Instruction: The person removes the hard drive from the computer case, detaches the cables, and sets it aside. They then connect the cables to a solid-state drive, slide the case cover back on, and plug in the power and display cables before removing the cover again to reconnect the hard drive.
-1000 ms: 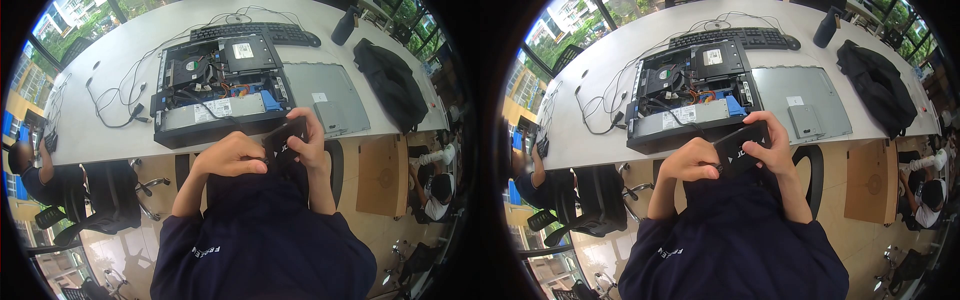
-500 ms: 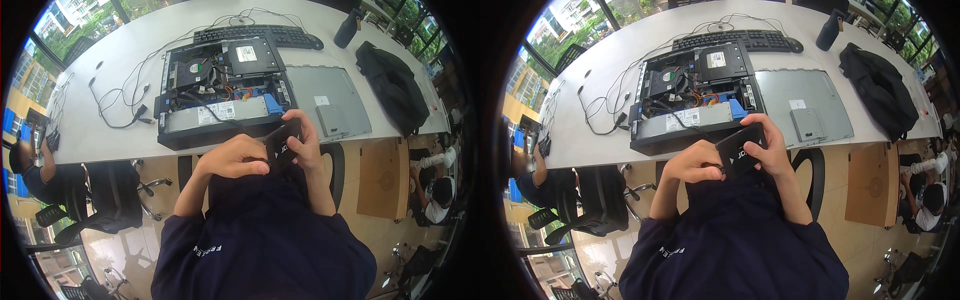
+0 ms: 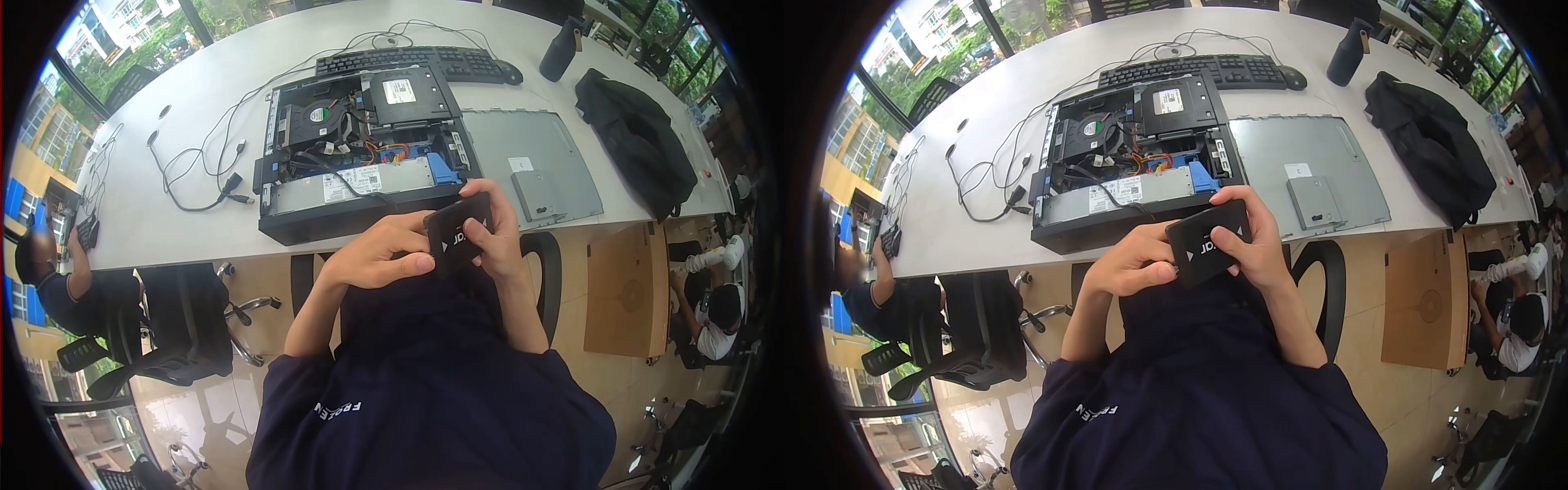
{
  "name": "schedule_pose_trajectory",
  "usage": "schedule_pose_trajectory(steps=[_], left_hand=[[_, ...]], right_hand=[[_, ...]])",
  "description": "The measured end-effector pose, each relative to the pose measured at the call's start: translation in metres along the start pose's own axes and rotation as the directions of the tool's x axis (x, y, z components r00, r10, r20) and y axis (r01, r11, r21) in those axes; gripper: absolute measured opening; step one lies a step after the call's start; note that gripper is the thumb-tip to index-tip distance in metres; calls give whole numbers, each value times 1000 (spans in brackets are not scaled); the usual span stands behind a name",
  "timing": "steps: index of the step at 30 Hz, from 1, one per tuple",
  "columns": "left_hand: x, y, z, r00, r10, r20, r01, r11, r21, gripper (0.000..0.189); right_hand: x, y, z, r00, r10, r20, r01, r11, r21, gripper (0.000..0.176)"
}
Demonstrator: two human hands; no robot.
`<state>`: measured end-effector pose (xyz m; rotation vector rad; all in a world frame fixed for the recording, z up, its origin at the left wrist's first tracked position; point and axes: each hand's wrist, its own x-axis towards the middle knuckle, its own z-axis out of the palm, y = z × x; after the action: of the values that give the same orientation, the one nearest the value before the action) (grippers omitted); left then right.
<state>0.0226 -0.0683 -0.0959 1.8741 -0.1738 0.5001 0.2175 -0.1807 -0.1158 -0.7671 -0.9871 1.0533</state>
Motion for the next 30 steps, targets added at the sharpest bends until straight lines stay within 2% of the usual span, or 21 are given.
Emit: schedule_pose_trajectory(steps=[6,9,12,17,20,26,30], left_hand=[[-1,-4,5,999,19,-38,-19,1000,-13,43],[-3,-5,4,999,53,9,-53,999,-4,45],[-5,-3,5,1000,5,-29,-5,1000,-5,45],[-6,-2,7,998,46,-38,-46,999,2,44],[-7,2,11,994,27,-102,-25,999,23,43],[-8,5,14,991,-20,-131,21,1000,9,42],[-7,6,17,988,4,-154,3,999,46,42]], right_hand=[[1,2,-1,999,31,15,-32,998,50,42],[3,4,-1,996,51,68,-56,996,75,42],[5,6,0,996,53,65,-58,996,73,42],[7,7,-2,996,38,79,-42,998,44,42],[9,10,-4,994,40,97,-46,997,61,43],[8,-2,-4,993,39,109,-39,999,-2,42],[5,-7,-4,995,35,91,-33,999,-17,41]])
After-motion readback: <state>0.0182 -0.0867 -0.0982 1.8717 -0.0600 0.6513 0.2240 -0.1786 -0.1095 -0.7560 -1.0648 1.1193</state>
